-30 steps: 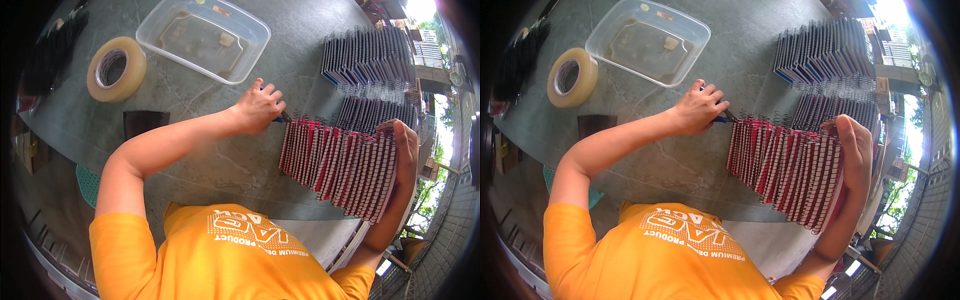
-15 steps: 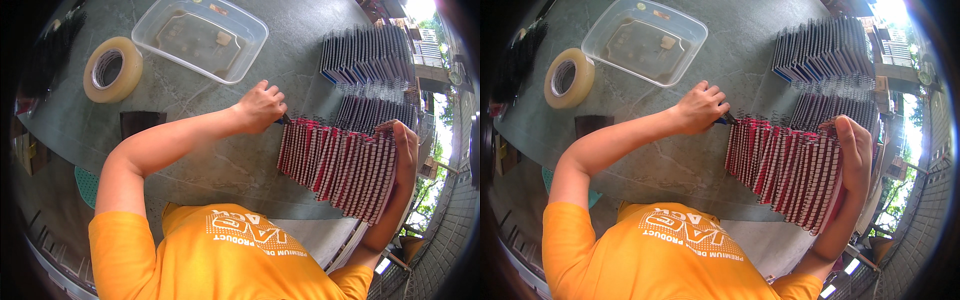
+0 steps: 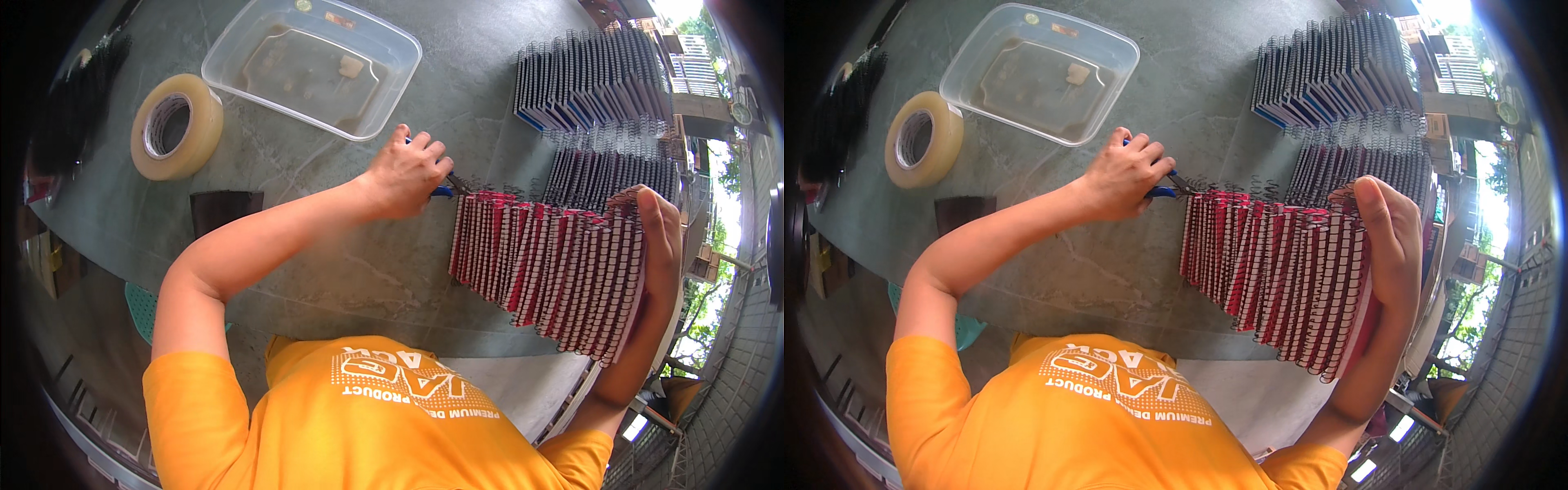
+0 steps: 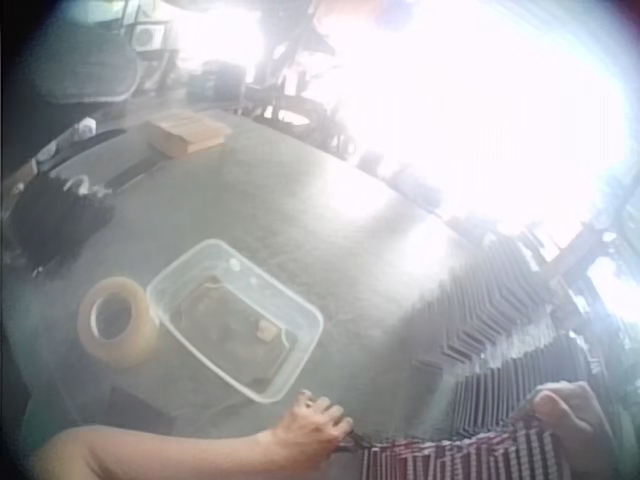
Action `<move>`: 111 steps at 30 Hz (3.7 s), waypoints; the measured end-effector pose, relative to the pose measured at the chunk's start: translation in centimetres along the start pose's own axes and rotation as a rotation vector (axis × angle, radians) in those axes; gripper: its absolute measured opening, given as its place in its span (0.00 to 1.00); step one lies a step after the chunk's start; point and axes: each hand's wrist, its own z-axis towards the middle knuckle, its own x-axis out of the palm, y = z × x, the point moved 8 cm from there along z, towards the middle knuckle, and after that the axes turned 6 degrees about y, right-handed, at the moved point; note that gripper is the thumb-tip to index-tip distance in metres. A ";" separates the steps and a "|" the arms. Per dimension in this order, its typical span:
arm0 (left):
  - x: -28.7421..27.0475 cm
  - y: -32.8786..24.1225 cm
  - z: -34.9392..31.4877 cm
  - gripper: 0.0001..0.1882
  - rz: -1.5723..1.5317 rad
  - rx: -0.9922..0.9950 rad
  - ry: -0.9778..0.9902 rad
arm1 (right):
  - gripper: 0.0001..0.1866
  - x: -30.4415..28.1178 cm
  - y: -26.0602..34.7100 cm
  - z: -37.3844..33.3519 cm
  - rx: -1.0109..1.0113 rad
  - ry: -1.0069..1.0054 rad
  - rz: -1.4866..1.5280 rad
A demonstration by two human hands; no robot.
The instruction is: The person uses a pair of side cutters to snip the protruding ends of plastic spiral bindings from a stack of notebooks, placing the trimmed pieces into a clear container.
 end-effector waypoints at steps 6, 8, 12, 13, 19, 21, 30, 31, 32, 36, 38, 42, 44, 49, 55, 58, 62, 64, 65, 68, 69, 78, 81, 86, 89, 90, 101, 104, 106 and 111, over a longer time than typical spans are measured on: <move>1.4 -0.6 1.0 0.20 -0.048 0.023 0.097 | 0.26 0.2 0.1 0.0 0.000 -0.007 0.016; 2.2 -0.3 1.0 0.20 -0.107 -0.019 0.168 | 0.26 0.3 0.2 0.0 -0.005 0.003 0.016; 0.6 -0.6 0.8 0.20 -0.022 0.016 0.036 | 0.27 0.2 0.3 0.0 -0.022 -0.008 -0.006; -0.1 -0.6 0.5 0.20 0.007 0.044 -0.046 | 0.27 0.1 0.2 0.0 -0.029 -0.015 -0.017; 0.4 -0.3 0.8 0.21 0.002 0.074 0.021 | 0.27 0.3 0.3 0.0 -0.003 0.012 -0.004; 1.4 -0.1 1.0 0.21 -0.048 0.033 0.121 | 0.27 0.3 0.3 0.1 -0.003 0.008 -0.005; 0.6 0.0 -1.0 0.19 -0.025 -0.031 0.105 | 0.27 0.5 0.2 0.1 -0.010 0.004 0.015; -0.4 -0.6 -1.6 0.19 0.005 -0.018 0.105 | 0.27 0.3 -0.1 -0.1 -0.001 -0.008 0.024; -1.3 -1.0 -2.0 0.19 0.035 -0.004 0.105 | 0.27 -0.1 -0.1 -0.1 -0.019 -0.031 -0.007; -2.8 -0.2 -3.1 0.17 0.028 -0.013 0.173 | 0.27 0.2 -0.1 0.1 0.016 -0.005 0.001; -1.0 0.8 -3.2 0.15 0.099 -0.079 0.410 | 0.27 0.0 0.0 0.2 -0.020 0.004 -0.045; -1.3 0.1 -1.9 0.14 0.147 -0.053 0.543 | 0.28 -0.2 -0.7 -0.1 -0.018 -0.020 -0.062; -1.2 -0.4 2.1 0.15 0.077 -0.037 0.388 | 0.28 -0.3 -1.1 0.2 -0.006 0.003 -0.056; 2.3 1.1 13.5 0.22 -0.073 0.067 0.090 | 0.28 -0.2 0.8 0.3 -0.121 -0.036 -0.217; 4.8 -1.8 8.2 0.27 -0.065 0.080 0.446 | 0.30 -0.7 -0.2 0.2 -0.098 -0.026 -0.213; 3.9 -4.1 -0.4 0.31 0.085 0.077 0.203 | 0.31 -0.4 0.1 0.4 -0.101 -0.032 -0.216; 4.5 -8.0 -4.5 0.23 0.092 0.170 0.189 | 0.31 -0.3 0.1 0.6 -0.096 -0.032 -0.221; 4.5 -8.5 -5.2 0.22 -0.009 0.223 0.325 | 0.31 -0.3 -0.3 0.8 -0.102 -0.014 -0.199; 4.1 -8.3 -5.4 0.21 -0.029 0.242 0.285 | 0.31 -0.2 -0.3 0.9 -0.106 -0.004 -0.187; -0.1 -7.0 -5.2 0.19 -0.019 0.322 -0.003 | 0.29 -0.4 -0.4 0.8 -0.094 -0.007 -0.147; -4.1 -5.7 -4.7 0.18 0.072 0.272 -0.238 | 0.29 -0.6 -0.8 0.7 -0.079 -0.019 -0.148; -11.8 1.5 -6.2 0.15 0.269 -0.069 -0.459 | 0.29 -0.7 -0.4 0.6 -0.101 -0.024 -0.144; -5.4 -0.5 -7.7 0.26 -0.018 -0.026 0.008 | 0.29 -0.3 -0.3 0.6 -0.069 0.011 -0.117; -2.0 4.2 -9.9 0.41 0.020 -0.280 0.382 | 0.34 -1.3 -1.0 0.8 -0.108 -0.056 -0.170; -1.8 3.9 -9.8 0.40 0.028 -0.280 0.433 | 0.37 -1.8 -0.6 0.7 -0.101 -0.046 -0.117; -1.7 3.0 -9.2 0.39 0.090 -0.277 0.410 | 0.39 -2.2 -0.6 0.6 -0.082 -0.024 -0.092; 0.0 -0.8 -4.1 0.17 -0.484 -0.214 -0.077 | 0.33 -2.3 5.2 3.3 -0.343 0.048 -0.258; -1.3 -1.8 -3.2 0.17 -0.437 -0.223 -0.045 | 0.32 -0.5 4.7 5.8 -0.273 0.279 -0.381; -1.0 -1.6 -2.7 0.17 -0.319 -0.230 0.011 | 0.32 0.6 3.8 8.4 -0.159 0.403 -0.509; -0.5 -1.1 -2.6 0.18 -0.105 -0.121 -0.064 | 0.32 6.7 0.9 14.4 0.002 0.726 -0.754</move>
